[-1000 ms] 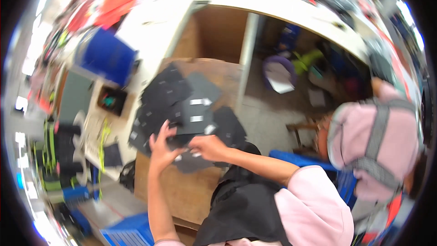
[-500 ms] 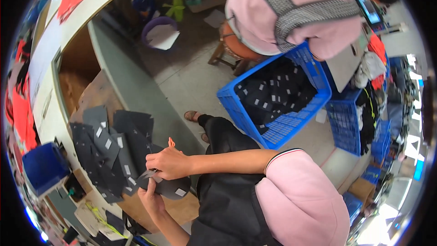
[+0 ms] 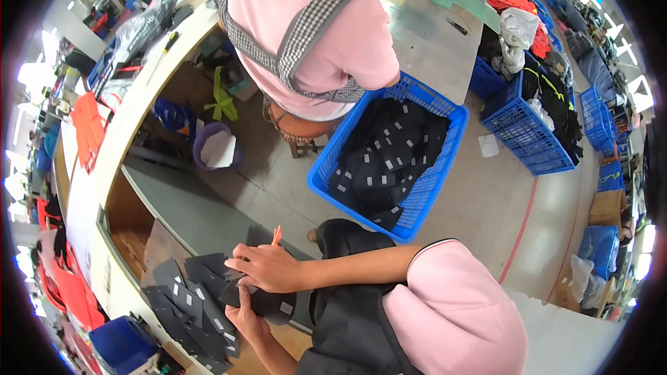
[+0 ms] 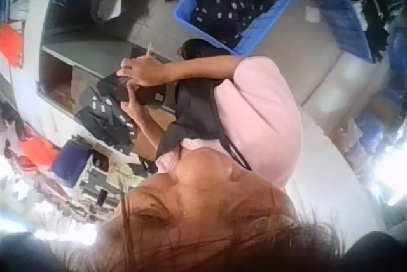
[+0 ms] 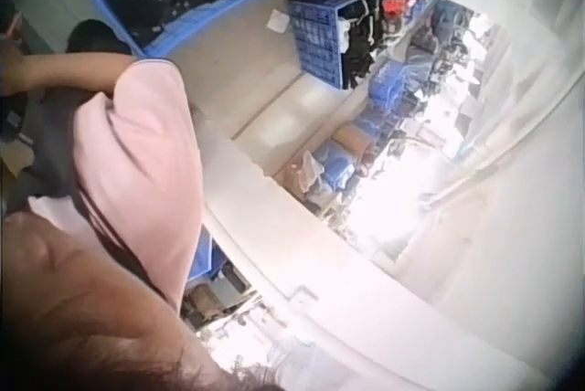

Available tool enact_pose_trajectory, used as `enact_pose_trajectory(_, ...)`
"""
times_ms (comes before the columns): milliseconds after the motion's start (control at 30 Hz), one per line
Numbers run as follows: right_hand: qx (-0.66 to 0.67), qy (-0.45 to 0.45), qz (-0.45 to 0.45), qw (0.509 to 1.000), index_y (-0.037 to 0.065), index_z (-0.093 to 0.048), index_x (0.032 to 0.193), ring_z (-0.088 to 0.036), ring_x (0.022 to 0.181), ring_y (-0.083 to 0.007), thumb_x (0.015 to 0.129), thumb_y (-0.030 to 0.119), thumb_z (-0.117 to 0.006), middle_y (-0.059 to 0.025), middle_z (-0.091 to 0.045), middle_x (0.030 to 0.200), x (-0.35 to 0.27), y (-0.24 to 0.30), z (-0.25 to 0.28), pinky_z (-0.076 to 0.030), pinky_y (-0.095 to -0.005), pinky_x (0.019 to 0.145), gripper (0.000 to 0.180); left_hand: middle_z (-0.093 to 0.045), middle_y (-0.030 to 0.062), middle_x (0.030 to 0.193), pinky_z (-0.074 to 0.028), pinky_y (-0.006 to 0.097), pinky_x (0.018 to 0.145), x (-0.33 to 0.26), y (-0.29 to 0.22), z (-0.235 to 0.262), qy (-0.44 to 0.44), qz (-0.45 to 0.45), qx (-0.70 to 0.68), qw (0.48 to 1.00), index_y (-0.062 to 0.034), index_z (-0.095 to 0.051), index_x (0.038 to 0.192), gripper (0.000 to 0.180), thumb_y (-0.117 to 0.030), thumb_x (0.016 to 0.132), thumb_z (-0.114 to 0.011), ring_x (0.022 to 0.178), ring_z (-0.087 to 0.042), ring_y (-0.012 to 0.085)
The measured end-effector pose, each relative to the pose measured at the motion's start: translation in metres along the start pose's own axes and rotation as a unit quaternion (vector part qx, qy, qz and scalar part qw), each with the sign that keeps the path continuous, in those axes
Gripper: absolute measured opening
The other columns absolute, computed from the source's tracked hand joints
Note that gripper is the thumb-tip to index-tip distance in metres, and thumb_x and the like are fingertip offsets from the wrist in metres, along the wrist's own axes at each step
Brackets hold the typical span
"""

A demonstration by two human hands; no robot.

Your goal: Manually inspect and sort small rectangular fabric or material components at a manufacturing workstation.

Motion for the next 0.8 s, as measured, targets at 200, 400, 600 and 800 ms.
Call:
enact_pose_trajectory(200,-0.04,0.016,0.081,0.996,0.011,-0.057,0.105,-0.054,0.066,-0.0206,0.078,0.019,-0.063,-0.0041,-0.053,0.087,0.015,0.01,0.008,-0.042,-0.0316,0.058,0.029,-0.064,0.0088,0.094,-0.05,0.027,0.072,0.01,-0.035,-0.012,-0.061,-0.029,-0.02,0.998,0.0048,-0.06,0.1,0.017,-0.006,0.087,-0.058,0.082,-0.062,0.0145)
enact_pose_trajectory(400,-0.084,0.07,0.046,0.993,0.014,-0.058,0.113,-0.058,0.073,-0.024,0.075,0.013,-0.063,-0.006,-0.056,0.091,0.053,0.006,0.002,-0.045,-0.0345,0.061,0.039,-0.064,0.006,0.093,-0.047,0.026,0.072,0.028,-0.055,-0.006,-0.097,-0.029,-0.043,0.994,0.0028,-0.062,0.098,0.017,-0.007,0.085,-0.061,0.079,-0.06,0.0132)
enact_pose_trajectory(600,-0.024,0.145,0.122,0.982,0.012,-0.061,0.111,-0.056,0.068,-0.0245,0.067,0.006,-0.07,-0.0067,-0.056,0.09,0.058,0.024,-0.025,-0.044,-0.0349,0.06,0.045,-0.064,0.0033,0.084,-0.046,0.022,0.064,0.016,-0.066,0.025,-0.132,-0.021,-0.067,0.989,0.0016,-0.064,0.092,0.015,-0.012,0.086,-0.061,0.072,-0.058,0.0078)
enact_pose_trajectory(800,0.012,0.151,0.112,0.982,0.008,-0.059,0.102,-0.056,0.068,-0.0266,0.07,0.005,-0.069,-0.0082,-0.056,0.088,0.069,0.026,-0.062,-0.044,-0.0317,0.057,0.033,-0.064,0.0023,0.085,-0.046,0.022,0.065,0.011,-0.061,0.047,-0.16,-0.035,-0.099,0.982,0.0006,-0.064,0.094,0.015,-0.012,0.087,-0.061,0.073,-0.057,0.0075)
Point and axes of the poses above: each hand's wrist, its own x-axis towards the middle knuckle, its own z-axis out of the back of the hand, y = z × x, the point moved 2 cm from there along x, towards the middle knuckle
